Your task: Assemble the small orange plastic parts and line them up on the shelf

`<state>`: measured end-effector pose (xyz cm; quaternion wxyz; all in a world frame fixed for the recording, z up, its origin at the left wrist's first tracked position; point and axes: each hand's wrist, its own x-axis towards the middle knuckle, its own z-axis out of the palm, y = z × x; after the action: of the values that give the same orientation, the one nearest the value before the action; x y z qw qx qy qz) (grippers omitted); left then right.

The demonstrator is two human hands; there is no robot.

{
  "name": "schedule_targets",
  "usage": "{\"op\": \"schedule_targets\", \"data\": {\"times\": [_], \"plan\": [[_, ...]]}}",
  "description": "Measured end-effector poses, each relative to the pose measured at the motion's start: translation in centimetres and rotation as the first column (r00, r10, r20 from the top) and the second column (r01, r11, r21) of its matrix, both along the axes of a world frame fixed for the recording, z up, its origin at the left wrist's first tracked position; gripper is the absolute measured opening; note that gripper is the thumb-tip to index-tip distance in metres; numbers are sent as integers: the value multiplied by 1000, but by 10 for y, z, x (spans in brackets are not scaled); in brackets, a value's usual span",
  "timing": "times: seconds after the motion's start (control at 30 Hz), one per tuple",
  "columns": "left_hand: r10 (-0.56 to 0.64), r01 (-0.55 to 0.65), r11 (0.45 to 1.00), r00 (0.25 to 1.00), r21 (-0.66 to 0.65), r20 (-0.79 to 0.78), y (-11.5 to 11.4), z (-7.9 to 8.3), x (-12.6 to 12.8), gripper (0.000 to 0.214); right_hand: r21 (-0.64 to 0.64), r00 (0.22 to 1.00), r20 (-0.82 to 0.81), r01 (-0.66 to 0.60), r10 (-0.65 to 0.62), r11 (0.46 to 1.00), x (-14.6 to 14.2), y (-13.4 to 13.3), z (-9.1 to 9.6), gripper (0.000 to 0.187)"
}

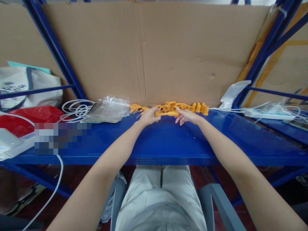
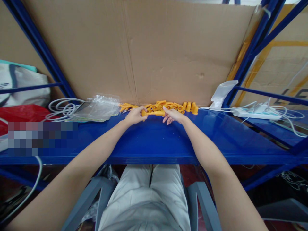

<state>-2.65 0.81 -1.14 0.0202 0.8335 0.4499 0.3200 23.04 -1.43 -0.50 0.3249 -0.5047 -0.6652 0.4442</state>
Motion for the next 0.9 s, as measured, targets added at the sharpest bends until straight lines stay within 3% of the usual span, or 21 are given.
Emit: {"op": "schedule_targets", "data": {"times": [0.1, 0.2, 0.3, 0.47, 0.57, 0.77, 0.83, 0.9], "plan": [[9, -9, 1000, 1000, -17, 8, -1, 1, 0, 27, 74, 1000, 5, -5, 5, 997, 5, 0, 1, 34], [5, -5, 1000, 1000, -21, 20, 0, 1, -1, 27, 158, 1000, 12, -15, 14, 987, 8, -1, 1, 40], [7, -6, 1000, 1000, -14, 24, 1, 0, -2, 28, 160, 999, 23, -42, 39, 986, 6, -1, 1, 27], [6, -6, 1000, 1000, 6, 10, 0, -1, -2, 29, 78, 1000, 12, -24, 24, 997, -1, -2, 2, 51], [13, -14, 1000, 1000, 3, 8, 0, 0, -2, 28, 26, 1000, -1, -7, 7, 1000, -4, -3, 3, 56], [19, -18, 1000, 999, -24, 28, 0, 0, -1, 28, 4, 999, -8, 31, -31, 1000, -2, -4, 3, 45], [12, -11, 999, 999, -34, 35, 1, 0, -2, 27, 47, 1000, -20, 20, -19, 999, 0, -4, 2, 31], [5, -4, 999, 999, -38, 35, 2, 0, -2, 27, 110, 1000, -24, -5, 8, 994, 1, -4, 1, 30]]}}
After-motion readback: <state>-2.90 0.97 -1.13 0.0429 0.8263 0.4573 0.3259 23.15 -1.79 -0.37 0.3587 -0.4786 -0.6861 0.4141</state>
